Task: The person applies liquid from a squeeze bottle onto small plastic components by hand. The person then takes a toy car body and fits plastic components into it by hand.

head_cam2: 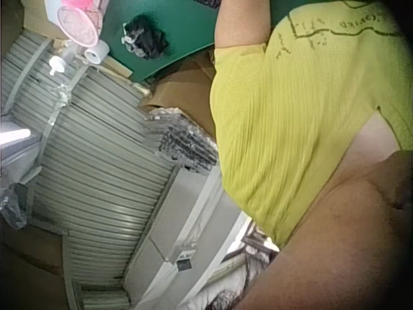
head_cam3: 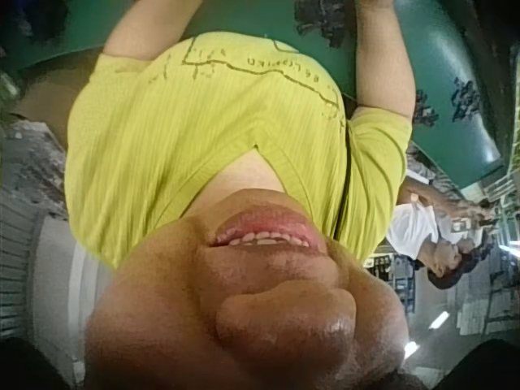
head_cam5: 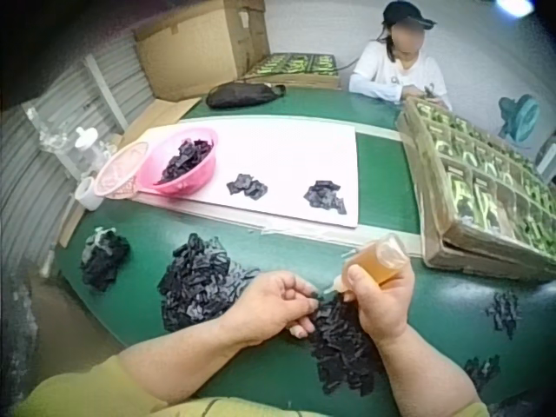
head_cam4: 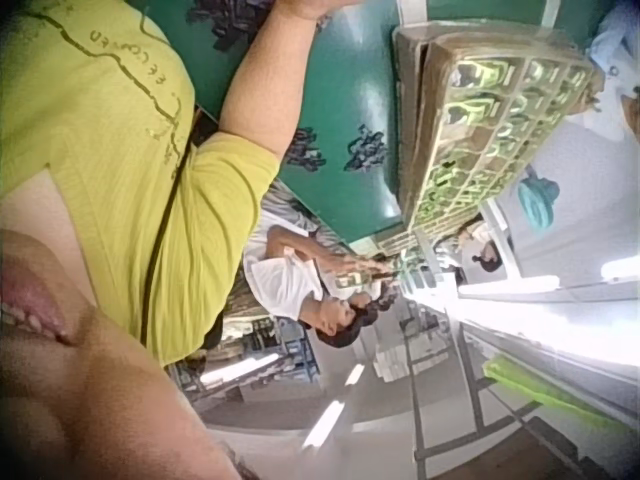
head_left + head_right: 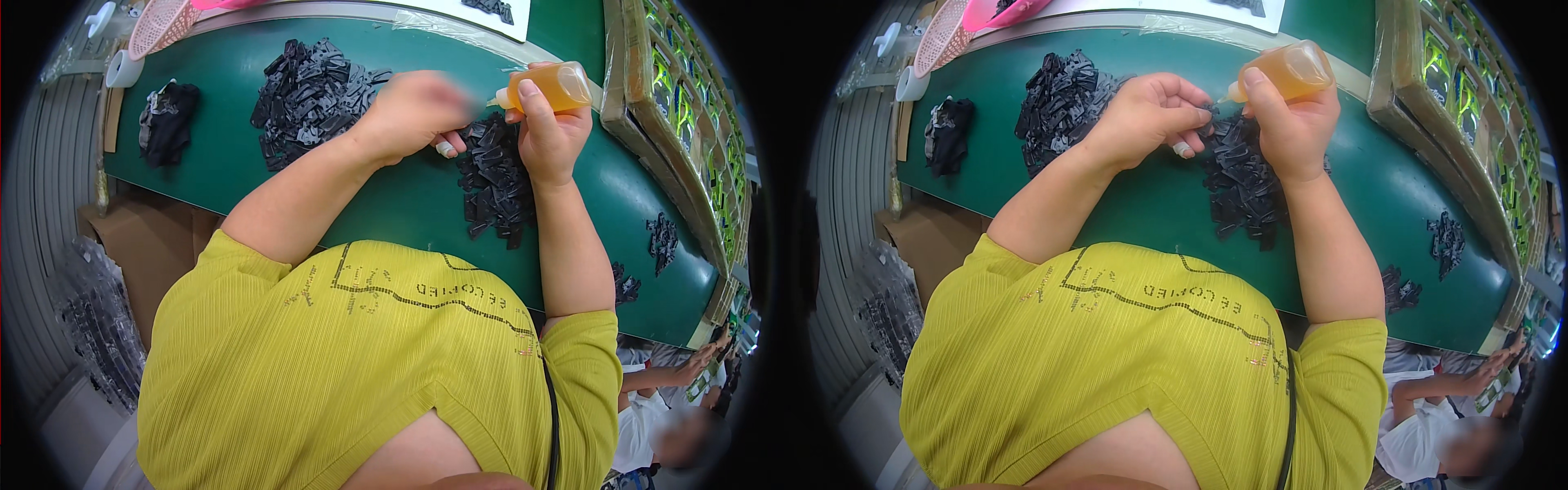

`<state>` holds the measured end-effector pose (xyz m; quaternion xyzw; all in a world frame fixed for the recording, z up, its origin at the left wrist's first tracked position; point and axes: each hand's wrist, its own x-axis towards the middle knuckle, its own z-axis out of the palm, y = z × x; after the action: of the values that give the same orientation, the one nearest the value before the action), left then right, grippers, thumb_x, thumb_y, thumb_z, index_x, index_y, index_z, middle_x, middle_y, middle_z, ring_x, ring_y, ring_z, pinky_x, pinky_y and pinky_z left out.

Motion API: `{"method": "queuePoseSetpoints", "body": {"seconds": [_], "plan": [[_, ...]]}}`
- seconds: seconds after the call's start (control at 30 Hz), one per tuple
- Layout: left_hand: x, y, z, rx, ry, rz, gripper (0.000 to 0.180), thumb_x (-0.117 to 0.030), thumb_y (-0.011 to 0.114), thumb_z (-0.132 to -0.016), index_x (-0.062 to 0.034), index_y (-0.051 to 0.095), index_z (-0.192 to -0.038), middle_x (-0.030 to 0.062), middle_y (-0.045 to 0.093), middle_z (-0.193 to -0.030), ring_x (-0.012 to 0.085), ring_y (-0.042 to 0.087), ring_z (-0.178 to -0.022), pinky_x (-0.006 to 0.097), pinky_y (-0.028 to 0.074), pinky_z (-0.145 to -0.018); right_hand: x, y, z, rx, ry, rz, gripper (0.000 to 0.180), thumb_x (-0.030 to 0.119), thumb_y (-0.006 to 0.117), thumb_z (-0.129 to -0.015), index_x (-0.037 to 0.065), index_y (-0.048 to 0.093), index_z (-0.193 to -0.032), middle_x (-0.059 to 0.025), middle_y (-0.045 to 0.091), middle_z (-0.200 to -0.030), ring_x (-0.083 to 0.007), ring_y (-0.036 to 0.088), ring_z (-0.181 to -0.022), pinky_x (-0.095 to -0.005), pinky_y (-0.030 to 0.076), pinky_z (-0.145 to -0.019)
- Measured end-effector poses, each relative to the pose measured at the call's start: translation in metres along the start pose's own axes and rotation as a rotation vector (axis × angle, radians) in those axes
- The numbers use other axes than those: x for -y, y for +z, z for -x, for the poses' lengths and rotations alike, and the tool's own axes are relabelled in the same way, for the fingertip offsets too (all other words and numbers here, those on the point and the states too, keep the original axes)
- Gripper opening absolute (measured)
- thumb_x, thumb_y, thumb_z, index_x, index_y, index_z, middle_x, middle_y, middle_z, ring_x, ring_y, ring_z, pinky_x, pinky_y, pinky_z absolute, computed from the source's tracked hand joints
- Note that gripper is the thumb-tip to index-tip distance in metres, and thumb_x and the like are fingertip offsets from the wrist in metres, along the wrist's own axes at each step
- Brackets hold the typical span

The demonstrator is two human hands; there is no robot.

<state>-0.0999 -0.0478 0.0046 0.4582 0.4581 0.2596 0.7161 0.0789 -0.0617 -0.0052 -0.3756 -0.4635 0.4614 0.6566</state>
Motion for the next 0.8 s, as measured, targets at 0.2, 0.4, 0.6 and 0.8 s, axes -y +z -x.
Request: {"method": "queuePoseSetpoints", "body": {"seconds": [0.2,0.4,0.6,0.8], "plan": [[-0.0004,0.0002,0.0004,0.007,0.007,-0.014,0.023,-0.004,0.063,-0.083,0.0065,0.056,-0.102,0.0122,0.065,-0.082,0.0158,0.064,-0.061,0.023,0.051,-0.053,-0.0019,-0.0014,-0.0009,0.017,-0.016,0.032,0.020,0.007,0.067,-0.082,0.002,0.056,-0.097,-0.0056,0.062,-0.083,-0.0106,0.060,-0.068,-0.0210,0.047,-0.052],[-0.0006,0.0000,0.0004,0.002,0.007,-0.029,0.024,-0.004,0.063,-0.082,0.0069,0.056,-0.102,0.0127,0.065,-0.082,0.0159,0.064,-0.061,0.023,0.051,-0.053,-0.0021,0.0009,-0.0002,0.006,-0.006,0.028,0.019,0.006,0.067,-0.081,0.002,0.055,-0.096,-0.0052,0.062,-0.082,-0.0099,0.058,-0.066,-0.0211,0.046,-0.052],[-0.0005,-0.0002,0.0003,0.009,0.005,-0.010,0.024,-0.004,0.063,-0.082,0.0071,0.056,-0.102,0.0125,0.065,-0.082,0.0163,0.065,-0.062,0.023,0.051,-0.054,-0.0010,-0.0004,-0.0010,-0.007,-0.043,0.048,0.019,0.005,0.066,-0.081,0.002,0.054,-0.097,-0.0063,0.061,-0.084,-0.0107,0.058,-0.065,-0.0213,0.046,-0.051],[-0.0012,-0.0031,-0.0020,0.005,-0.014,0.024,0.022,-0.003,0.063,-0.082,0.0068,0.057,-0.101,0.0131,0.065,-0.083,0.0177,0.065,-0.062,0.024,0.052,-0.053,0.0022,-0.0057,-0.0032,-0.076,0.010,-0.128,0.020,0.004,0.063,-0.082,0.000,0.054,-0.099,-0.0089,0.061,-0.083,-0.0128,0.057,-0.062,-0.0222,0.045,-0.049]]}}
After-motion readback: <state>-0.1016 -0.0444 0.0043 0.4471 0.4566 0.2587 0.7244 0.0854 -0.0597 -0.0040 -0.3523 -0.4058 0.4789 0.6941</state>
